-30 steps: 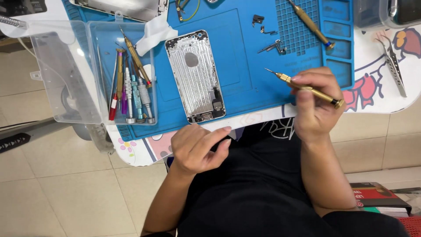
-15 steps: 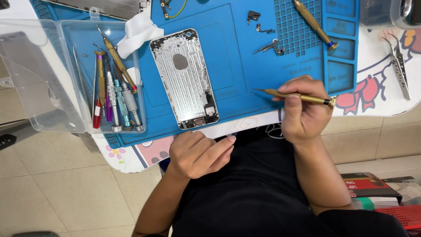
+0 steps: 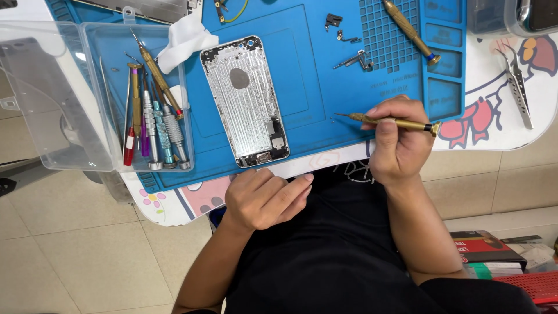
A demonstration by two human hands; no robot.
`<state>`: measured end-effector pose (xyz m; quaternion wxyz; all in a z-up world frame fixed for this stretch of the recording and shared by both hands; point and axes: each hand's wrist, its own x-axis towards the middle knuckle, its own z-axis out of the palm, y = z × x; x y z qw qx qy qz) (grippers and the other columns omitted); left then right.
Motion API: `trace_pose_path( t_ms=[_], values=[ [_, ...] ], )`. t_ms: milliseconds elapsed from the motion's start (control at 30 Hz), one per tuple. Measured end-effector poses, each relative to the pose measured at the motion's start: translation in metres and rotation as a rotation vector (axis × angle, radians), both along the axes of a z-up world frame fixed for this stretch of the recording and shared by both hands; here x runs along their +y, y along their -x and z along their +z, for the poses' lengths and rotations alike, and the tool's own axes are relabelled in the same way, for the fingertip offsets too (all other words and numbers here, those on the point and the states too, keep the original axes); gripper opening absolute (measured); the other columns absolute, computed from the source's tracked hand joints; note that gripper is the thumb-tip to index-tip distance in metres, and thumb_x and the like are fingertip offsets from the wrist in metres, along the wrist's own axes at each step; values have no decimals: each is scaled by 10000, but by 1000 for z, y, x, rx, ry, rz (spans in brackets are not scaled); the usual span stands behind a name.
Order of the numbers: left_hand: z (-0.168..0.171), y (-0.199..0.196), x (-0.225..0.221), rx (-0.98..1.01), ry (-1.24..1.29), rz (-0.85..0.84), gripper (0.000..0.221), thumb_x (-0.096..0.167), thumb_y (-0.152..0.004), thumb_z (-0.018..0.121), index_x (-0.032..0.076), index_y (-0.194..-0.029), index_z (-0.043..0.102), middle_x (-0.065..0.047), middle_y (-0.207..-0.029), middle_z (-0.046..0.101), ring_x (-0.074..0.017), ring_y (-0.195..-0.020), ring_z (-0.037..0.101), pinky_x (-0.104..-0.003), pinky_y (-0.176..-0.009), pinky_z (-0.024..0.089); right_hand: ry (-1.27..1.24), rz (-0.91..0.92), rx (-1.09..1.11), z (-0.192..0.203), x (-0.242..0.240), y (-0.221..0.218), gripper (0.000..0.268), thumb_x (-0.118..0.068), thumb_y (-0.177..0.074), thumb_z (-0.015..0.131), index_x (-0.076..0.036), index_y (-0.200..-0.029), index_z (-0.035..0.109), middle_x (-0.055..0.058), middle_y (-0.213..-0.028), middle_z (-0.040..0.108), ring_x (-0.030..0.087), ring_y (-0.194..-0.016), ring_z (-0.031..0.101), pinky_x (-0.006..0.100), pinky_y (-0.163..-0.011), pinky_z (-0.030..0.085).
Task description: The person disassembles a smartphone at a repair bench. They use a precision screwdriver to remove screws from the phone's midframe, pick out small screws and components, pry at the frame edge, and hold and turn the phone chassis to work on different sides while small parts sit on the blue screw mat.
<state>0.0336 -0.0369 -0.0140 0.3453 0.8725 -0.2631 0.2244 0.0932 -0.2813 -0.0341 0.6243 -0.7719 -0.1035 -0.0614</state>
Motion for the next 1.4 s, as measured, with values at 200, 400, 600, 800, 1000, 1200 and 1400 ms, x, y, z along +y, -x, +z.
trace_pose_path(
  t_ms=[200,400,600,800,1000,1200,1400],
  values=[
    [1,0,-1,2,-10,7,127,178,-927,772,104,-1025,803,52,-552,492,-80,-504,449,-245,-465,344,28,2,3,4,2,-2,216,-195,-1183,530,19,-1163,553,130,-957,628,148,-780,638,233,-736,529],
    [1,-1,-2,-17,-11,8,117,175,-926,770,95,-1007,796,44,-559,518,-81,-500,451,-252,-465,344,97,-18,-16,6,4,-2,203,-169,-1167,528,25,-1131,575,135,-943,648,152,-756,654,240,-697,529],
    [9,-3,-1,-15,6,4,117,157,-907,781,85,-998,794,38,-565,515,-93,-507,465,-259,-467,356,121,-18,-19,9,6,-3,203,-159,-1166,523,32,-1129,579,135,-939,656,158,-762,661,242,-702,536],
    [10,-3,0,-2,17,0,120,144,-905,785,80,-1006,787,32,-589,534,-102,-524,482,-266,-484,378,96,-18,-10,8,6,-3,227,-188,-1166,523,29,-1129,577,127,-933,653,152,-763,661,241,-706,543],
    [12,-3,1,-1,22,-8,118,144,-901,790,79,-1001,783,29,-606,559,-104,-540,496,-266,-491,383,130,-15,-12,10,8,-6,242,-202,-1157,521,29,-1113,579,123,-955,655,156,-757,671,238,-693,542],
    [15,-4,1,5,32,5,118,145,-894,792,85,-996,781,32,-606,557,-104,-537,493,-259,-490,384,166,-31,-24,13,11,-6,233,-192,-1147,511,25,-1102,584,126,-952,667,170,-801,679,263,-735,542],
    [16,-4,1,-10,29,14,127,150,-886,800,81,-991,780,33,-599,554,-103,-528,486,-262,-474,359,165,-34,-19,12,10,-6,227,-183,-1138,513,25,-1096,593,123,-941,673,172,-799,683,263,-736,538]
  ],
)
